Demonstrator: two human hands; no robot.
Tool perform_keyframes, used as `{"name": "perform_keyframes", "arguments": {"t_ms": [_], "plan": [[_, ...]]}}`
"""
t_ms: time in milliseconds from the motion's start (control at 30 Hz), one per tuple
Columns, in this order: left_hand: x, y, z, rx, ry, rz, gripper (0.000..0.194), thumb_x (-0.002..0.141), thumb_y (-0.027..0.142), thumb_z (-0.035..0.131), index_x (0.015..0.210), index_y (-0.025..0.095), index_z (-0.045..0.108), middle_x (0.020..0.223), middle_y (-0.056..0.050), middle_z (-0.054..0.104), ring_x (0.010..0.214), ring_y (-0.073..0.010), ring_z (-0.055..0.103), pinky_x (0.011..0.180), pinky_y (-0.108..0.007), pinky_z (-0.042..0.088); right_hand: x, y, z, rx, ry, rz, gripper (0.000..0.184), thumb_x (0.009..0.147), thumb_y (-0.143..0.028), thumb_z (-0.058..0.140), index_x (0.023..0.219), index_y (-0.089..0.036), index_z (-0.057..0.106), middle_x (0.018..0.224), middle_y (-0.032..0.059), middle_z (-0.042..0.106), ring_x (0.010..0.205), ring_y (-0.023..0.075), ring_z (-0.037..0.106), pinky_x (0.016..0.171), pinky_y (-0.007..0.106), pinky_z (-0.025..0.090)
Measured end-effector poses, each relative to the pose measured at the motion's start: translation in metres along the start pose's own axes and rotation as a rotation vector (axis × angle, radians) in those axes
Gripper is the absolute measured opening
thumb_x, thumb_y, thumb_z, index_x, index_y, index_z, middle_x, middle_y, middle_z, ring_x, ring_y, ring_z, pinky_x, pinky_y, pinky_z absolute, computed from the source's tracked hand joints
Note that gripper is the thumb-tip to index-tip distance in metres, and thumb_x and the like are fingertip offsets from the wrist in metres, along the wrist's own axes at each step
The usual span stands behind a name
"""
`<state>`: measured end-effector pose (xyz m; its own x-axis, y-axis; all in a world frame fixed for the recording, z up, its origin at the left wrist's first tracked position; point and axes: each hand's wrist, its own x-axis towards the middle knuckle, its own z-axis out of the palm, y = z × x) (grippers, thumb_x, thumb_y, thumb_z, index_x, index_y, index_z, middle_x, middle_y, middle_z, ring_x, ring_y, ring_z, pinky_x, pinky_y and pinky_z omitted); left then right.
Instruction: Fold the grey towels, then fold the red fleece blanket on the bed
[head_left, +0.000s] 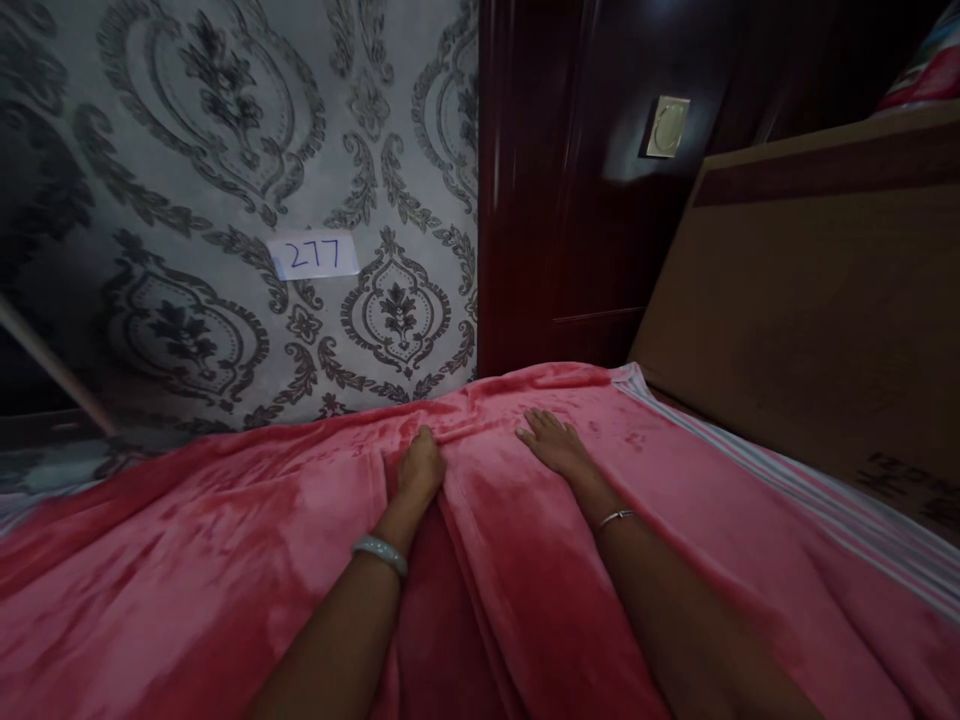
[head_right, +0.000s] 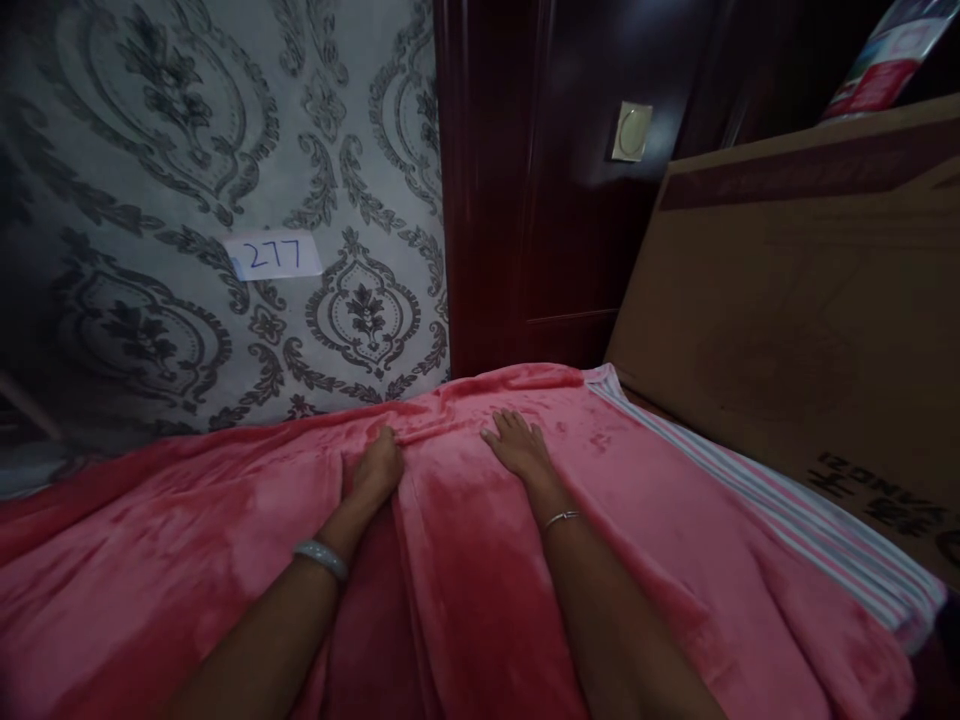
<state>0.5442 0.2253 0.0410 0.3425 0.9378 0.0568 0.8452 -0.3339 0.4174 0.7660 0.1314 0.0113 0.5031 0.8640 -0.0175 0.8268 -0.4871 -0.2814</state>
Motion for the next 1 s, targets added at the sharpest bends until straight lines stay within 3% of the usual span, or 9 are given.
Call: {"name": "perform_keyframes", "arguments": {"t_ms": [300,467,700,1000], "plan": [[0.008,-0.004,0.001,-0.058,0.063,0.030,0.027,0.091,0.010,0.041,0.110,0.018,0.059,0.117,-0.015,0.071,0.109,-0.0236,0.068,0.092,-0.033,0.050,0.000,0.000,0.000,0.006,0.015,-0.019,0.066,0.103,-0.056,0.023,0.161,-0.025,0.026,0.169,0.0055,0.018,0.156,0.0239,0.014,0.123,0.052,0.017],[0.006,-0.005,-0.002,-0.071,0.071,0.039,0.019,0.094,0.018,0.044,0.107,0.020,0.057,0.114,-0.013,0.071,0.107,-0.0244,0.068,0.088,-0.033,0.050,0.001,0.001,0.002,0.009,0.045,-0.014,0.069,0.102,-0.056,0.022,0.163,-0.023,0.018,0.170,0.0047,0.010,0.156,0.0240,0.007,0.124,0.053,0.015],[0.003,-0.003,-0.007,-0.008,0.009,0.013,0.026,0.091,0.014,0.039,0.110,0.019,0.058,0.108,-0.016,0.072,0.105,-0.0286,0.070,0.084,-0.037,0.051,0.002,0.001,0.002,0.006,0.011,-0.001,0.071,0.102,-0.056,0.022,0.162,-0.018,0.020,0.169,0.0082,0.014,0.156,0.0245,0.009,0.124,0.053,0.015],[-0.003,0.001,-0.016,0.061,0.030,0.028,0.033,0.091,0.013,0.040,0.118,0.016,0.059,0.120,-0.018,0.068,0.108,-0.0289,0.068,0.087,-0.038,0.051,-0.002,-0.004,-0.003,0.014,0.002,0.011,0.072,0.102,-0.056,0.025,0.162,-0.015,0.020,0.169,0.0082,0.013,0.156,0.0247,0.008,0.124,0.052,0.013]]}}
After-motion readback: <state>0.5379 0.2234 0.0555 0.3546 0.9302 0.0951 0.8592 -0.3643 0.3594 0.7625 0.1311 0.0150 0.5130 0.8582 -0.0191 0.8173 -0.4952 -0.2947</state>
